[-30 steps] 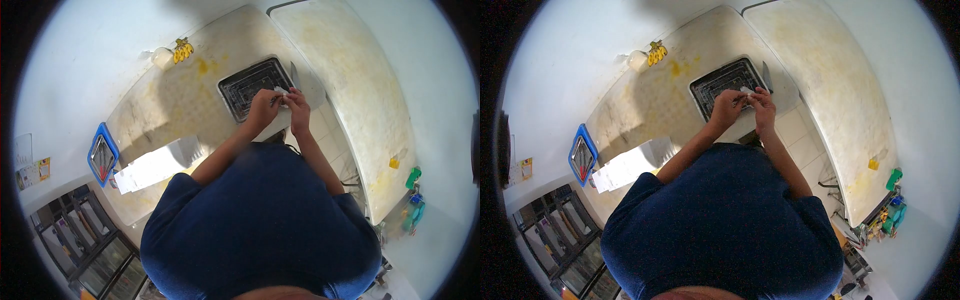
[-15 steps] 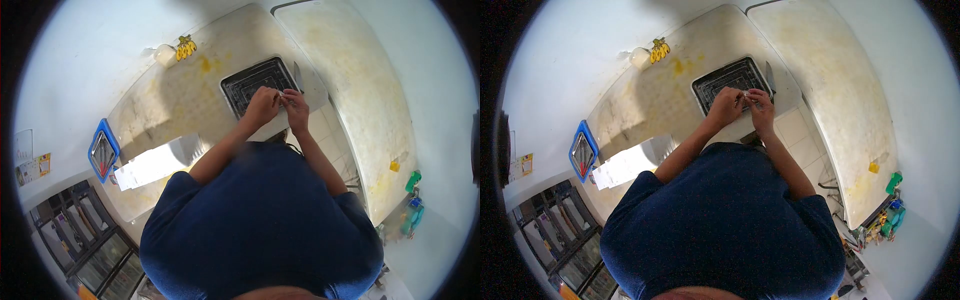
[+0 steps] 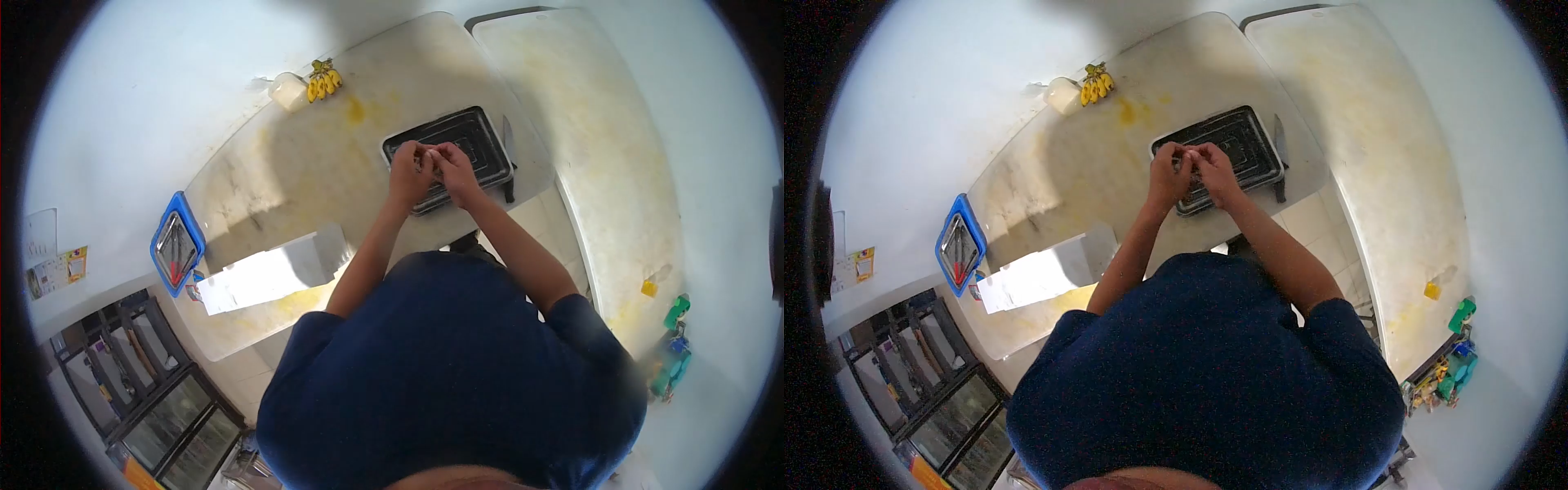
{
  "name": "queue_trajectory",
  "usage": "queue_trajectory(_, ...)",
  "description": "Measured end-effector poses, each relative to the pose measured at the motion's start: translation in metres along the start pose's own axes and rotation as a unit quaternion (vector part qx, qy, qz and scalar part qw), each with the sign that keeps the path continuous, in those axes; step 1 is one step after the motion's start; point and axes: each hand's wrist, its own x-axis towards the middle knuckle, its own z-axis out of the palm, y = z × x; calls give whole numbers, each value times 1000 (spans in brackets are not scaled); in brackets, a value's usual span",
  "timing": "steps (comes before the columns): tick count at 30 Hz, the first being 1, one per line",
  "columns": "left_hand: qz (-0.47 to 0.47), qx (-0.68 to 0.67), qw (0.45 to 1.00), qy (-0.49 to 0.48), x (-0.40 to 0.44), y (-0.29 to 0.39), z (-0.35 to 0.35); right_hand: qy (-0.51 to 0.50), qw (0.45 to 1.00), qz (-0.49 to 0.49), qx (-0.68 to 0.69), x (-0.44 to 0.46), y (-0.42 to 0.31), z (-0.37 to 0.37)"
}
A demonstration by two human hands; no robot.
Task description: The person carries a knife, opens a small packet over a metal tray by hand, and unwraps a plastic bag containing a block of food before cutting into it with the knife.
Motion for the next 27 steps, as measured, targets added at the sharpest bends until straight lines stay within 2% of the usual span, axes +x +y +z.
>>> queue_trajectory(3, -43, -33, 996, 70, 13, -28, -18, -21, 999, 39, -21, 34, 9, 37)
queue_trajectory(6, -11, 19, 984, 177, 26, -66, -36, -47, 996, 47, -65, 85, 32, 69)
queue_trajectory(10, -66, 44, 968, 237, 50, -128, -66, -65, 993, 70, -64, 129, 44, 115)
queue_trajectory(13, -228, -132, 926, 270, 73, -172, -92, -77, 989, 84, -89, 173, 62, 136)
queue_trajectory(16, -339, -140, 873, 321, 97, -205, -123, -74, 985, 115, -108, 209, 72, 152)
queue_trajectory(19, -323, -68, 895, 299, 119, -238, -155, -44, 976, 152, -151, 242, 79, 167)
queue_trajectory(21, -274, -24, 911, 306, 136, -273, -176, -46, 967, 183, -170, 261, 82, 172)
queue_trajectory(24, -252, 33, 914, 316, 164, -296, -196, -89, 974, 150, -144, 284, 109, 164)
queue_trajectory(27, -260, 55, 908, 323, 205, -298, -206, -109, 956, 148, -227, 289, 113, 165)
